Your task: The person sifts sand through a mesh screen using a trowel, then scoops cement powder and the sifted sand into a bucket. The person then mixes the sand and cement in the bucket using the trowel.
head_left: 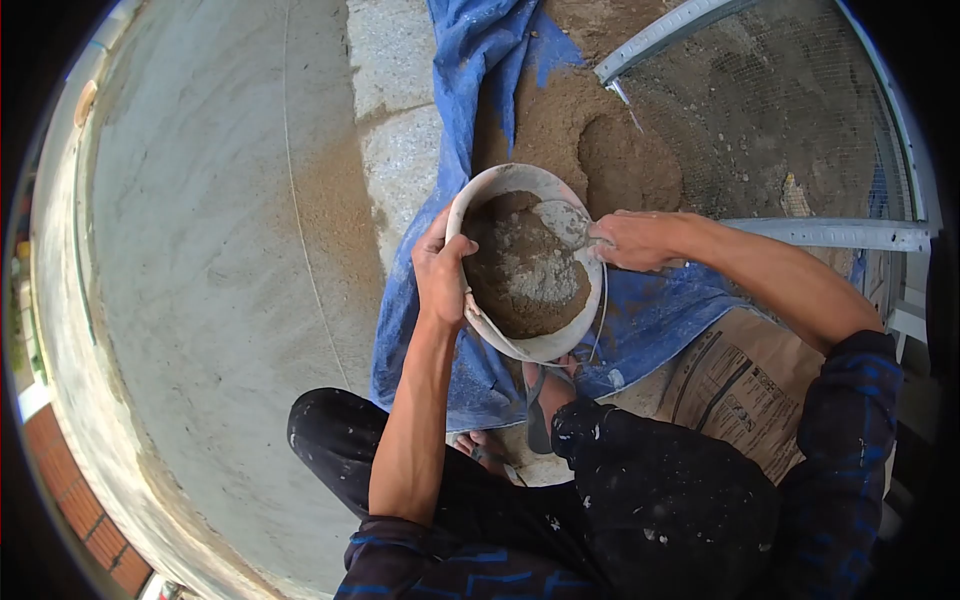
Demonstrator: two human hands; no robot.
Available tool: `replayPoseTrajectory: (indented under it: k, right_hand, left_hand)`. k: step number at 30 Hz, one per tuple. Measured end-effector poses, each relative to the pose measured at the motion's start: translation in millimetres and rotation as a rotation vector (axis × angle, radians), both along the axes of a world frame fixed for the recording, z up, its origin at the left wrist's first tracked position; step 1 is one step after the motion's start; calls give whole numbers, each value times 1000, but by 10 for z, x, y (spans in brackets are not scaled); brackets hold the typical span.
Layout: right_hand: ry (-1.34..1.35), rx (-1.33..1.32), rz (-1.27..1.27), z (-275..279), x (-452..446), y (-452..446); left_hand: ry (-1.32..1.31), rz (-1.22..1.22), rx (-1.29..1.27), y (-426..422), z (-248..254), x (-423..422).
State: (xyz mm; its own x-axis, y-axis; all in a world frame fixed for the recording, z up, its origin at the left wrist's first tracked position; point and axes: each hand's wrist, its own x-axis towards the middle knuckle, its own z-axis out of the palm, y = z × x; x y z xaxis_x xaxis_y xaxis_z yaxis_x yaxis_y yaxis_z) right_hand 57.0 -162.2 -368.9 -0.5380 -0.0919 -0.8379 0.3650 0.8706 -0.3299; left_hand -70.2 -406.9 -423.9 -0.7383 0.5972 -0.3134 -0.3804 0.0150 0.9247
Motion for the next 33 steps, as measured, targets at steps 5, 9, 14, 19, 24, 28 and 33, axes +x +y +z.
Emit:
replayPoseTrajectory:
  k: [5, 9, 14, 19, 24, 28, 33]
  right_hand:
    - [-215, -231, -524, 330, 134, -264]
    - [443, 41, -15, 472, 443, -514]
    - [361, 290, 203, 1548, 224, -744]
    - [412, 173, 263, 556, 413, -826]
    - [163, 0, 20, 784, 171, -446]
    - [185, 267, 44, 953, -28, -268]
    - [511, 76, 318, 47, 310, -573]
  left_hand:
    - [-86, 1, 57, -5, -23, -127]
    - [-123, 58, 76, -42, -37, -89]
    - [-188, 18, 96, -56, -25, -122]
    - [-138, -5, 108, -11, 9, -117]
    - [-228, 14, 144, -67, 80, -93]
    - [-94, -22, 107, -63, 61, -113]
    - [-132, 23, 70, -58, 11, -130]
